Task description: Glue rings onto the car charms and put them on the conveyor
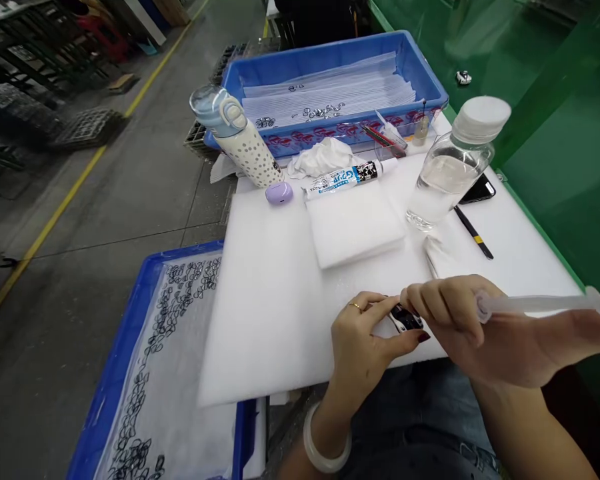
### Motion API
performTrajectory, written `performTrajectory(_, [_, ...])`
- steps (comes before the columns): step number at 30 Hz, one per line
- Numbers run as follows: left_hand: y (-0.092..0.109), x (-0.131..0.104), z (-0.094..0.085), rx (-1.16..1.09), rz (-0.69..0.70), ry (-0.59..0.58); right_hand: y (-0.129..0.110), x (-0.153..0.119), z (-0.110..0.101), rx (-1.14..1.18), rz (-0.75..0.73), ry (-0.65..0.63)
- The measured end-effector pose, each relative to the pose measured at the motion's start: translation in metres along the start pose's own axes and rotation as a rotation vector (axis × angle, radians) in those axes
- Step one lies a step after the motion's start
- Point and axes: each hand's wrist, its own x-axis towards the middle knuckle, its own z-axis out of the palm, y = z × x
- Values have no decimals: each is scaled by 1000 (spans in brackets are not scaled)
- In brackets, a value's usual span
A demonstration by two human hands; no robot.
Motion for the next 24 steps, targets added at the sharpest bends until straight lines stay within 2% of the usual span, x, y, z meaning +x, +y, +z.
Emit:
performTrajectory(3, [0,0,0,0,18,17,-2,1,2,374,148,23])
performTrajectory(4, [0,0,0,-1,20,19,-1,2,2,421,174,25])
performTrajectory(15, [-3,-1,1,-21,14,12,3,-1,2,581,220,20])
performTrajectory(24, [-7,-3,1,-33,11,-1,10,-10,2,656,182,44])
